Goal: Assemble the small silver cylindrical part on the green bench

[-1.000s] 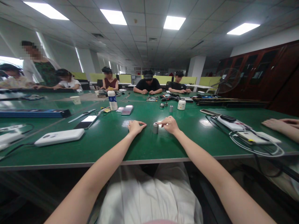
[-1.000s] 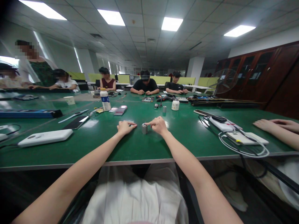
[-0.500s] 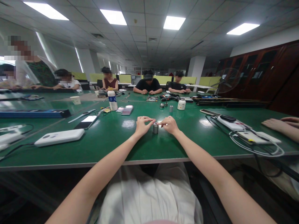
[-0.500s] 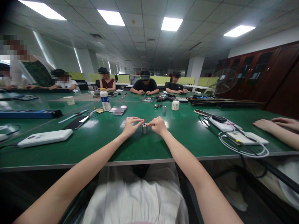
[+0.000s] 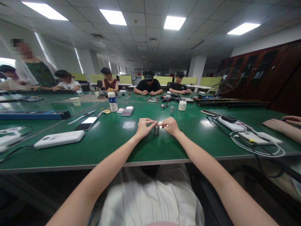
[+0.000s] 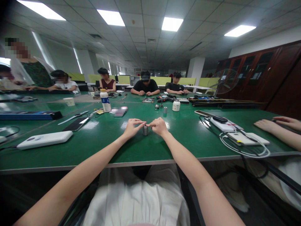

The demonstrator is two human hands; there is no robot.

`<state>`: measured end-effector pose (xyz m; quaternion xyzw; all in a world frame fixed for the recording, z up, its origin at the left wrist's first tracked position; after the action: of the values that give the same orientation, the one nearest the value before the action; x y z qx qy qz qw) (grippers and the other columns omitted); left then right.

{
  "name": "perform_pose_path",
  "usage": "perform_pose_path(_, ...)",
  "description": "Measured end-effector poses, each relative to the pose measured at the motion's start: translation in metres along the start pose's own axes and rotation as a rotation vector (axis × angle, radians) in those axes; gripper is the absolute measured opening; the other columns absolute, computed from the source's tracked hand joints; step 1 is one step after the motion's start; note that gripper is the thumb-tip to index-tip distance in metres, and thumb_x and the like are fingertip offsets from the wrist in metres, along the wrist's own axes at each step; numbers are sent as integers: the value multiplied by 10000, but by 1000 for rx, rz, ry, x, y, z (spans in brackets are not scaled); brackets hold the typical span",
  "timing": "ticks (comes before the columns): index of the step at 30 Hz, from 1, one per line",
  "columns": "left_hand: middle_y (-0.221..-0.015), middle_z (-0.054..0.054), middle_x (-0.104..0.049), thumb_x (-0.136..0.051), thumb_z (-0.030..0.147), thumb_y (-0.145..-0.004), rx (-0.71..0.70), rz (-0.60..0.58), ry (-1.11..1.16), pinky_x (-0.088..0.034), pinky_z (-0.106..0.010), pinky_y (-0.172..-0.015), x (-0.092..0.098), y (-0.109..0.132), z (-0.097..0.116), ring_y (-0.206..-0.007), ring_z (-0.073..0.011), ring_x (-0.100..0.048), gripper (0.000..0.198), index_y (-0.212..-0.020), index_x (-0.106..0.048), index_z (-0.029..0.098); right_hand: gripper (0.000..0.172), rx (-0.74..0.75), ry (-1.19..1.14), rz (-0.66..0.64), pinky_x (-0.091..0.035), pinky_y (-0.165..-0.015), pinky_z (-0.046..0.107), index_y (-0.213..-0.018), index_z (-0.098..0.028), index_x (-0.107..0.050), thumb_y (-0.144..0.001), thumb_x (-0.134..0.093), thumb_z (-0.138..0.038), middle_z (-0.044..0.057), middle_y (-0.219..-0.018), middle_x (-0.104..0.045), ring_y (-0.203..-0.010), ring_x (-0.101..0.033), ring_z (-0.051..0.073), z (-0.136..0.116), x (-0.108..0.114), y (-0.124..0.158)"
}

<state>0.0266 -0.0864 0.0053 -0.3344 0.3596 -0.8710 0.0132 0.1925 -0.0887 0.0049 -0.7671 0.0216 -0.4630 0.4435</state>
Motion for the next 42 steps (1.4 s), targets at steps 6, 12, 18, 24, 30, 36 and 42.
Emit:
perform_pose_path(6, -994, -39, -710, -661, 379, -842, -14, 8, -6, -387, -379, -977, 2, 1, 4, -1059, -243, -515, 175, -943, -778, 298, 409, -17, 38, 46, -350, -789, 323, -758, -297, -796, -661, -528, -4, -1, -709, -755, -727, -619, 174, 4, 4, 0)
perform_pose_path(12, -983, -45, -704, -656, 386, -844, -28, 3, -14, -388, -383, -973, 2, 2, 8, -1069, -248, -499, 179, -944, -778, 300, 411, -23, 57, 65, -351, -779, 323, -761, -297, -798, -668, -523, -6, -3, -688, -747, -709, -614, 170, 6, 7, 1)
perform_pose_path(18, -977, -33, -704, -645, 393, -852, -27, -22, -24, -403, -381, -969, 1, 1, 6, -1061, -244, -501, 171, -902, -783, 307, 413, -21, 68, 70, -355, -773, 316, -763, -298, -798, -665, -528, 0, -7, -685, -746, -710, -613, 165, 4, 7, 1)
perform_pose_path(24, -1030, -30, -685, -649, 406, -849, -19, -16, -34, -403, -388, -997, -1, 3, 5, -1085, -237, -509, 176, -929, -777, 316, 448, -16, 73, 78, -357, -773, 311, -796, -295, -798, -648, -517, 21, -14, -654, -736, -687, -613, 158, 3, 8, 1)
perform_pose_path(30, -1037, -32, -677, -618, 420, -870, 60, 29, -62, -401, -367, -1006, -2, -5, -4, -1081, -227, -528, 212, -973, -768, 312, 477, -8, 51, 60, -359, -773, 307, -822, -303, -795, -651, -503, 33, -25, -669, -744, -695, -631, 153, 2, 6, 1)
perform_pose_path(36, -1115, -99, -626, -619, 477, -843, 333, 73, -204, -366, -491, -983, 16, -5, -49, -1171, -347, -428, 272, -976, -775, 297, 465, -34, 6, 67, -369, -774, 306, -778, -291, -796, -631, -497, 34, -24, -684, -752, -697, -640, 158, 4, 6, 1)
perform_pose_path(42, -1097, -136, -609, -746, 443, -716, 448, -39, -287, -344, -550, -957, 22, 0, -77, -1152, -414, -410, 221, -889, -792, 313, 459, -84, -40, 95, -397, -785, 296, -753, -286, -794, -617, -489, 29, -31, -665, -746, -693, -652, 161, 5, 4, 1)
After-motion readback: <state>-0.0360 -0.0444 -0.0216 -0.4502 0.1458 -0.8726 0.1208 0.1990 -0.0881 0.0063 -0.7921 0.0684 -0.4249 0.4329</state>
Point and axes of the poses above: each hand's wrist, its own y-axis away from the middle knuckle, its own x-axis out of the back of the hand, z = x × y, the point moved 6 cm from there along -y, towards the middle knuckle
